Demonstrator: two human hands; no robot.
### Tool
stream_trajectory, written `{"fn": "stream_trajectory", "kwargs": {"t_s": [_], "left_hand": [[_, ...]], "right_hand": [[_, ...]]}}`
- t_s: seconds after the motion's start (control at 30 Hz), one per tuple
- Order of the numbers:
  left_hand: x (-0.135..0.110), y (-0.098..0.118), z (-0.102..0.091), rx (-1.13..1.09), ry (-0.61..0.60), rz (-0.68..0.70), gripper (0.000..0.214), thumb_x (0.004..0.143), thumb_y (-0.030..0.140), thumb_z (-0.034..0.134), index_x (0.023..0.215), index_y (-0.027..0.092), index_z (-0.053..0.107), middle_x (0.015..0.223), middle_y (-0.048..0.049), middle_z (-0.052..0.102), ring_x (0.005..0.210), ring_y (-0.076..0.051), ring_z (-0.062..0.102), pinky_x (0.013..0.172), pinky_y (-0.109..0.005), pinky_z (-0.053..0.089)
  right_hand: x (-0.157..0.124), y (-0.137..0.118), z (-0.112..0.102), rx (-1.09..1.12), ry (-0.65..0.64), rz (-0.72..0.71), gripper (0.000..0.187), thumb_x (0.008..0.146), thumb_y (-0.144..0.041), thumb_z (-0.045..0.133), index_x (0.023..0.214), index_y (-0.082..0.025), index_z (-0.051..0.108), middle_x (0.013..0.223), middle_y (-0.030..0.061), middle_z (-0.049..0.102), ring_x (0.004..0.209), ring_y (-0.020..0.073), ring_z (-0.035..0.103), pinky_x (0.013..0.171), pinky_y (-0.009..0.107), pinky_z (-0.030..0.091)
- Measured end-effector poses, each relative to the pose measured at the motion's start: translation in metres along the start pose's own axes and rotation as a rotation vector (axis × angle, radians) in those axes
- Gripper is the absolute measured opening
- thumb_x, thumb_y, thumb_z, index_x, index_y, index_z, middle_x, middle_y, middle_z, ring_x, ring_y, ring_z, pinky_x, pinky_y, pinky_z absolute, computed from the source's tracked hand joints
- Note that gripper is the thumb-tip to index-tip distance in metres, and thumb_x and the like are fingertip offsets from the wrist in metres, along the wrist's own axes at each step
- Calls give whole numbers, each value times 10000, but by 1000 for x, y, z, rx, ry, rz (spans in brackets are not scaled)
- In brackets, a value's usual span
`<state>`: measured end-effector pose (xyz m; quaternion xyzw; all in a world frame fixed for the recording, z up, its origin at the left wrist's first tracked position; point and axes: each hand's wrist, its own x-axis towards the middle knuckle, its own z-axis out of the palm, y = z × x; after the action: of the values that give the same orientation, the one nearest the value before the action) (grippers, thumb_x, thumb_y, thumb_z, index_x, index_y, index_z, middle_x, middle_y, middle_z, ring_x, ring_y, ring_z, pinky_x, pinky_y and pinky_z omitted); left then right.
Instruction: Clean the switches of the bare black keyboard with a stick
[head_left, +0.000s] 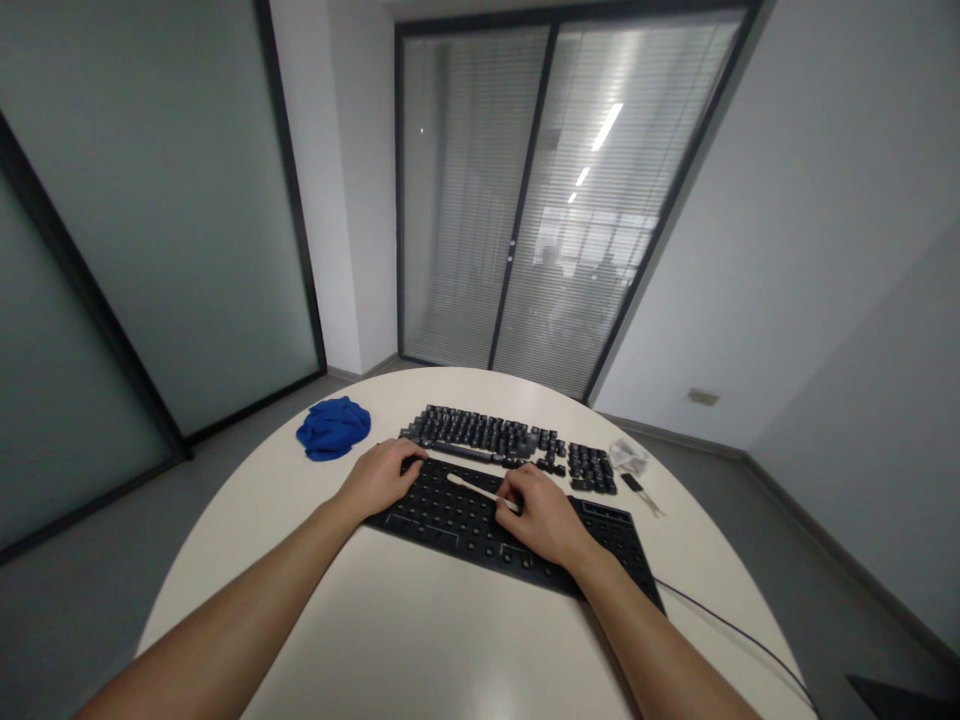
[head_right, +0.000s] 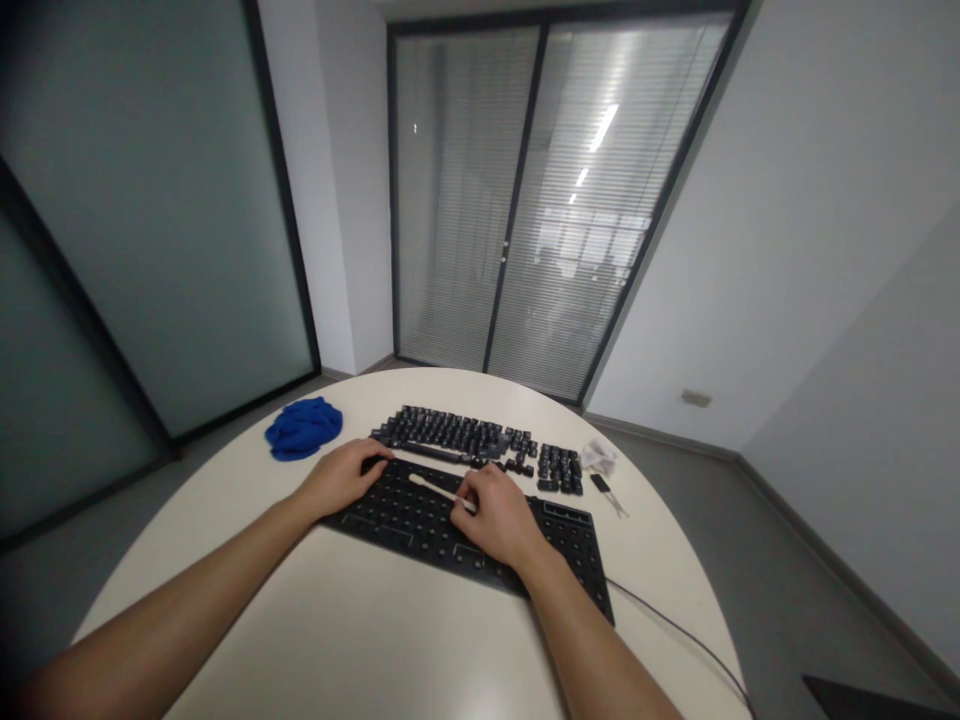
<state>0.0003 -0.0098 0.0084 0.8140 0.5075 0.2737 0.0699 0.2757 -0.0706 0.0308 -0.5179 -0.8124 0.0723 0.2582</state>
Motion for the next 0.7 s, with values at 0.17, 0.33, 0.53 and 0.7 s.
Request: {"fn": "stream_trajectory", "kwargs": {"t_s": [0.17,0.33,0.53,0.7], "left_hand": [[0,-1,0,-12,-3,5,253,894,293,497,1038,260,702,1099,-24,714,1051,-246,628,904,-363,492],[0,1,0,-19,-1,18,251,899,289,495,1034,258,705,1088,-25,719,1045,-241,630,901,-353,493],[0,1,-1,-12,-9,7,254,899,298,496,1038,252,703,1091,-33,716,1042,-243,630,925,-359,484],[0,1,-1,-18,-9,13,257,904,298,487,1044,248,696,1091,-33,713,1037,-244,627,921,-366,484]], "right_hand": [[0,-1,-1,2,0,3,50,775,-143,605,762,-191,612,772,17,548,769,175,535,721,270,413],[0,-2,-1,2,-5,6,54,771,-139,607,762,-191,617,771,16,547,764,173,535,724,269,414],[0,0,0,8,-1,7,49,776,-150,598,766,-192,621,779,17,546,762,171,538,715,270,408],[1,1,1,3,9,-1,50,773,-147,598,762,-192,617,774,16,542,766,172,533,726,272,411]]}}
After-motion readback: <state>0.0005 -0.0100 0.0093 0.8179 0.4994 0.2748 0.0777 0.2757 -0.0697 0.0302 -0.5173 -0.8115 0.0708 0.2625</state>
